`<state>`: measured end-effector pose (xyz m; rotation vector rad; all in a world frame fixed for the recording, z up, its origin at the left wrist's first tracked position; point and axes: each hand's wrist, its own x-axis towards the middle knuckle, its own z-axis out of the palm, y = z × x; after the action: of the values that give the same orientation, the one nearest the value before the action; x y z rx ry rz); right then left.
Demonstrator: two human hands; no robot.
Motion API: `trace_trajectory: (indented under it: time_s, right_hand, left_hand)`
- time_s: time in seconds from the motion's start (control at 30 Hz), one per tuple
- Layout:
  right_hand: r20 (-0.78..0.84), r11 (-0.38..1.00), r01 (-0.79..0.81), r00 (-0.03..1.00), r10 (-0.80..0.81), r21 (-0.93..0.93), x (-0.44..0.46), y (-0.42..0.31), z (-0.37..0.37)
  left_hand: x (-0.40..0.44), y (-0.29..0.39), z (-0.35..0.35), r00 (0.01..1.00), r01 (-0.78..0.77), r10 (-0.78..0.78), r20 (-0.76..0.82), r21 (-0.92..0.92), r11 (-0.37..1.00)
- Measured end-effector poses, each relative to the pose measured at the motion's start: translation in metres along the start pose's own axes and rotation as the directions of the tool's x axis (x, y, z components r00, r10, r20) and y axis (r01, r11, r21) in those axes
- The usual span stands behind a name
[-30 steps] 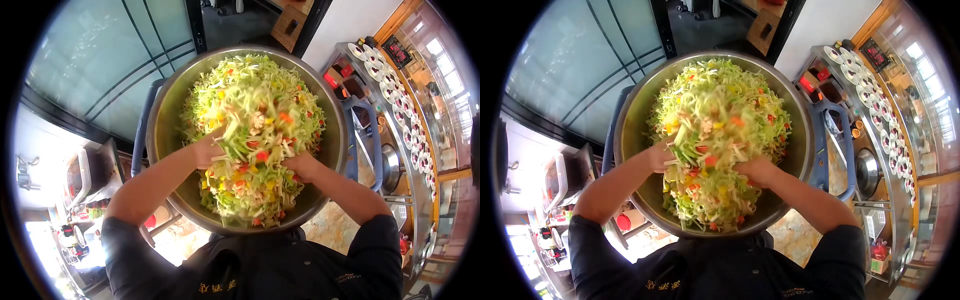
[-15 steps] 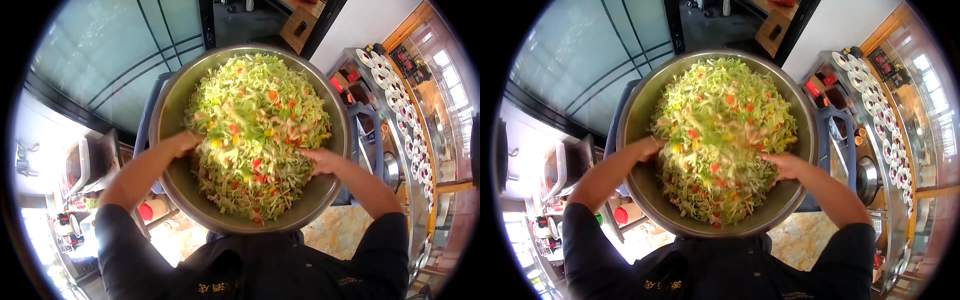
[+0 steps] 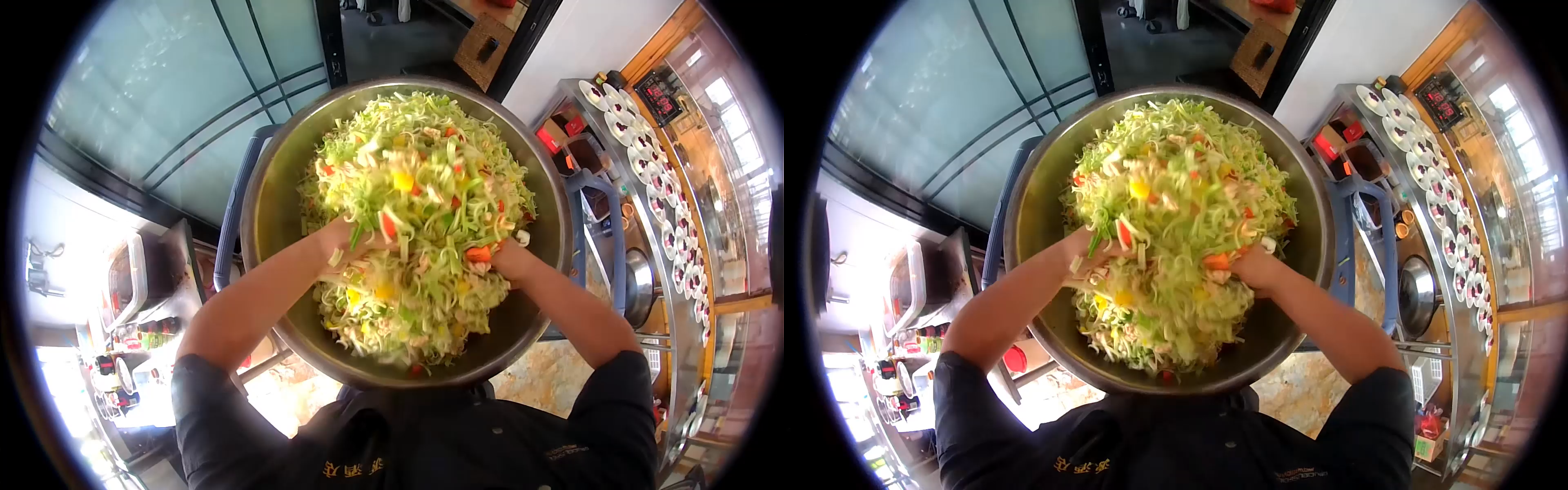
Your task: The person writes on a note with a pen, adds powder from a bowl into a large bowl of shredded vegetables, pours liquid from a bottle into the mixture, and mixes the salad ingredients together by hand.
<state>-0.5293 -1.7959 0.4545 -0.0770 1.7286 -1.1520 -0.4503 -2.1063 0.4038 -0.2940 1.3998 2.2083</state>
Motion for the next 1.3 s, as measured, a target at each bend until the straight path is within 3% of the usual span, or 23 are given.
trace_trajectory:
  time_s: [0.03, 0.07, 0.1, 0.13, 0.23, 0.27, 0.33, 0.37, 0.4, 0.43, 0.5, 0.6, 0.7, 0.73, 0.8, 0.83, 0.87, 0.97, 1.03, 1.1, 1.17, 1.23, 1.3]
  right_hand:
    - [-0.029, 0.985, 0.012, 0.999, -0.018, -0.170, -0.008, -0.010, 0.005]
    - [-0.068, 0.957, 0.289, 0.955, -0.288, -0.001, 0.001, 0.006, 0.012]
    - [-0.056, 0.833, 0.416, 0.883, -0.465, -0.364, 0.009, 0.011, 0.006]
    - [0.027, 0.577, 0.467, 0.792, -0.610, -0.671, 0.015, 0.012, -0.006]
    - [0.056, 0.300, 0.285, 0.803, -0.593, -0.910, -0.013, -0.027, -0.012]
    - [-0.161, 0.565, 0.065, 0.926, -0.341, -0.822, -0.044, -0.061, 0.002]
    - [-0.220, 0.583, -0.042, 0.946, -0.239, -0.812, -0.021, -0.040, -0.044]
    - [-0.248, 0.585, -0.095, 0.951, -0.186, -0.805, -0.009, -0.029, -0.067]
    - [-0.348, 0.555, -0.116, 0.877, -0.332, -0.824, 0.026, 0.014, -0.105]
    - [-0.430, 0.727, -0.149, 0.876, -0.217, -0.671, 0.032, 0.006, -0.106]
    - [-0.372, 0.955, -0.122, 0.928, 0.013, -0.269, 0.052, 0.009, -0.112]
    - [0.061, 0.937, -0.177, 0.984, 0.166, 0.301, 0.119, 0.083, -0.119]
    - [0.191, 0.888, -0.258, 0.962, 0.197, 0.380, 0.155, 0.100, -0.074]
    - [0.210, 0.891, -0.240, 0.963, 0.168, 0.386, 0.164, 0.097, -0.065]
    - [0.253, 0.892, -0.201, 0.962, 0.102, 0.405, 0.163, 0.085, -0.048]
    - [0.271, 0.894, -0.178, 0.960, 0.067, 0.410, 0.158, 0.081, -0.044]
    - [0.283, 0.903, -0.148, 0.959, 0.031, 0.404, 0.152, 0.075, -0.043]
    - [0.272, 0.939, -0.016, 0.959, -0.084, 0.344, 0.119, 0.046, -0.048]
    - [0.220, 0.967, 0.106, 0.962, -0.159, 0.231, 0.093, 0.020, -0.052]
    - [0.148, 0.966, 0.258, 0.956, -0.252, -0.019, 0.069, -0.006, -0.053]
    - [0.104, 0.776, 0.372, 0.922, -0.374, -0.510, 0.055, -0.023, -0.056]
    - [0.050, 0.373, 0.197, 0.928, -0.369, -0.907, 0.043, -0.036, -0.058]
    - [-0.169, 0.323, -0.097, 0.964, -0.204, -0.942, 0.027, -0.060, -0.052]
  left_hand:
    - [-0.016, 0.023, 0.028, 0.995, -0.089, 0.085, -0.047, -0.086, 0.992]
    - [-0.018, 0.030, 0.030, 0.967, -0.251, 0.255, 0.011, 0.230, 0.940]
    - [-0.016, 0.038, 0.030, 0.914, -0.391, 0.388, 0.118, 0.509, 0.767]
    - [-0.017, 0.048, 0.030, 0.922, -0.356, 0.360, 0.139, 0.665, 0.656]
    - [-0.038, 0.087, 0.035, 0.994, -0.037, 0.108, -0.021, 0.859, 0.511]
    - [-0.049, 0.099, 0.035, 0.996, 0.063, 0.028, -0.089, 0.860, 0.506]
    - [-0.058, 0.099, -0.004, 0.977, 0.189, -0.025, -0.210, 0.816, 0.547]
    - [-0.037, 0.095, -0.058, 0.983, 0.132, -0.128, -0.129, 0.991, 0.015]
    - [-0.018, 0.079, -0.097, 0.970, 0.183, -0.149, -0.193, 0.980, -0.081]
    - [0.001, 0.063, -0.135, 0.951, 0.227, -0.170, -0.257, 0.958, -0.178]
    - [0.016, 0.016, -0.166, 0.805, 0.558, -0.161, -0.570, 0.639, 0.529]
    - [0.014, -0.009, -0.132, 0.923, 0.359, -0.130, -0.362, 0.687, 0.632]
    - [0.051, -0.028, -0.072, 0.742, 0.628, -0.473, -0.475, 0.247, 0.738]
    - [0.051, -0.030, -0.077, 0.892, 0.445, -0.364, -0.267, 0.389, 0.806]
    - [0.044, -0.040, -0.071, 0.887, 0.421, -0.299, -0.353, 0.348, 0.838]
    - [0.048, -0.049, -0.078, 0.983, 0.166, -0.184, 0.022, 0.335, 0.927]
    - [0.061, -0.053, -0.095, 0.924, -0.089, -0.003, 0.383, 0.222, 0.971]
    - [0.087, -0.034, -0.081, 0.788, -0.326, 0.284, 0.547, -0.022, 0.945]
    - [0.059, 0.008, -0.039, 0.990, 0.140, -0.137, 0.037, -0.096, 0.985]
    - [0.008, 0.081, 0.038, 0.921, 0.264, -0.067, -0.385, 0.488, 0.832]
    - [-0.004, 0.103, 0.051, 0.953, 0.150, 0.104, -0.284, 0.744, 0.651]
    - [-0.008, 0.109, 0.051, 0.939, 0.155, 0.162, -0.303, 0.795, 0.587]
    - [-0.020, 0.125, 0.042, 0.912, 0.248, 0.120, -0.392, 0.761, 0.599]
